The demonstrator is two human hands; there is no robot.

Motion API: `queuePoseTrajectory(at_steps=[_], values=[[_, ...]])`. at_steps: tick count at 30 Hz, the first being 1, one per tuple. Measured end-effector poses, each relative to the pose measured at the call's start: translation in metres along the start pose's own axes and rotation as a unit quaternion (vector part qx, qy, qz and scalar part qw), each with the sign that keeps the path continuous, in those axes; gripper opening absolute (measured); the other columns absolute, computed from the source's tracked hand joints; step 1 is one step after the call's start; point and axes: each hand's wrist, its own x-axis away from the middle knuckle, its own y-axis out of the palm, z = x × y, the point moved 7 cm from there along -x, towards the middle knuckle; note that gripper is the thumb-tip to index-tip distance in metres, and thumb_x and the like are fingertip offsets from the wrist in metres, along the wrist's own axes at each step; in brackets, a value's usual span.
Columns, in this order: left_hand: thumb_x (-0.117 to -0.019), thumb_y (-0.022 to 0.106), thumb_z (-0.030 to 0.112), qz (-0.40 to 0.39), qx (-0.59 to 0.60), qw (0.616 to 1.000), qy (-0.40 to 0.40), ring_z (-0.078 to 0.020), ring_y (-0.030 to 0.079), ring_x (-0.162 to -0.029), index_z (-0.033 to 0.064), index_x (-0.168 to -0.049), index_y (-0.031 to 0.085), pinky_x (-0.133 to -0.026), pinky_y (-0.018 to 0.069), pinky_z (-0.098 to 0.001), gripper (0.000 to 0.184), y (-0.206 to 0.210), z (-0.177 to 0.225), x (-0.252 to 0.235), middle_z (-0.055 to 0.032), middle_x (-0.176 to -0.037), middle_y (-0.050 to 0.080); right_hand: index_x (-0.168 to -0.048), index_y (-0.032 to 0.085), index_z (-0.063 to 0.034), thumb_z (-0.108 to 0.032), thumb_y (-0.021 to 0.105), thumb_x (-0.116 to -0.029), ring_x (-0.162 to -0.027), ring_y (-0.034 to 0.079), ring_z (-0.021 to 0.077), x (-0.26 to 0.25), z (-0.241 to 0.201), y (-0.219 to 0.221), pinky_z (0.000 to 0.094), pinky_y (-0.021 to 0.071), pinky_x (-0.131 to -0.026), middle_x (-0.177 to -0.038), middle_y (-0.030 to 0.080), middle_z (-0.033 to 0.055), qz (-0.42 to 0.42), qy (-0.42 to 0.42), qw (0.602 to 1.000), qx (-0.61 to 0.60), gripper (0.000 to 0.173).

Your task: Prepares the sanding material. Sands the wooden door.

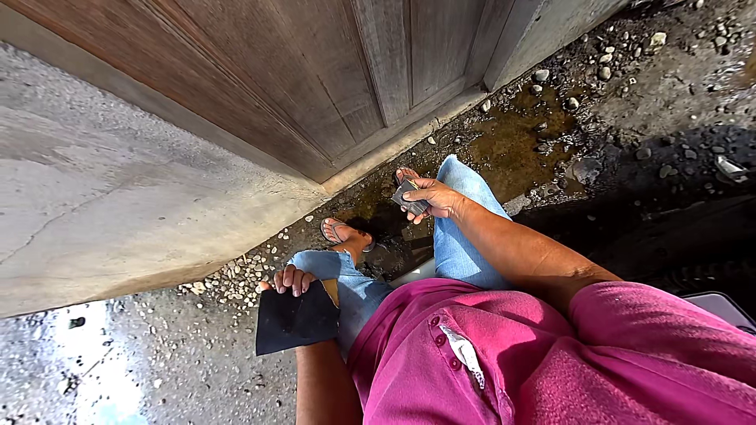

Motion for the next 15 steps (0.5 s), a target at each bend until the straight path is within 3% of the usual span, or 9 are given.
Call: queuePoseTrajectory(at_steps=[7, 10, 13, 15], values=[[-0.0986, 0.052, 0.049, 0.004, -0.020, 1.000, 0.003, -0.0276, 0.072, -0.084, -0.0009, -0.094, 0.074, -0.080, 0.0586, -0.0438, 0.054, 0.000, 0.001, 0.000, -0.0130, -0.089, 0.073, -0.126, 0.057, -0.0044, -0.008, 0.056, -0.1032, -0.062, 0.071, 0.0265, 0.001, -0.001, 0.001, 0.0359, 0.0599, -0.050, -0.092, 0.071, 0.0188, 0.001, -0.001, 1.000, 0.008, 0.023], [-0.0987, 0.057, 0.044, -0.019, -0.027, 0.999, -0.043, -0.0276, 0.075, -0.092, 0.0015, -0.097, 0.075, -0.090, 0.0584, -0.0431, 0.046, -0.009, 0.007, 0.003, -0.0128, -0.092, 0.076, -0.127, 0.057, -0.0048, -0.008, 0.057, -0.1029, -0.062, 0.071, 0.0266, 0.001, -0.001, 0.001, 0.0359, 0.0600, -0.050, -0.092, 0.071, 0.0188, 0.000, 0.000, 1.000, 0.003, 0.024], [-0.0984, 0.053, 0.048, 0.015, -0.017, 1.000, 0.010, -0.0283, 0.072, -0.082, -0.0012, -0.092, 0.074, -0.080, 0.0589, -0.0445, 0.054, -0.001, 0.002, 0.001, -0.0132, -0.087, 0.073, -0.125, 0.057, -0.0047, -0.008, 0.057, -0.1030, -0.064, 0.071, 0.0270, 0.001, -0.001, 0.001, 0.0362, 0.0600, -0.051, -0.092, 0.071, 0.0188, 0.001, 0.002, 1.000, 0.001, 0.022], [-0.0984, 0.053, 0.049, 0.022, -0.014, 0.999, 0.019, -0.0284, 0.072, -0.081, -0.0014, -0.091, 0.073, -0.078, 0.0589, -0.0450, 0.054, 0.000, 0.002, 0.001, -0.0132, -0.086, 0.073, -0.124, 0.058, -0.0047, -0.008, 0.057, -0.1030, -0.064, 0.071, 0.0272, 0.000, 0.000, 0.000, 0.0368, 0.0601, -0.051, -0.092, 0.071, 0.0187, 0.000, 0.001, 1.000, 0.002, 0.021]])
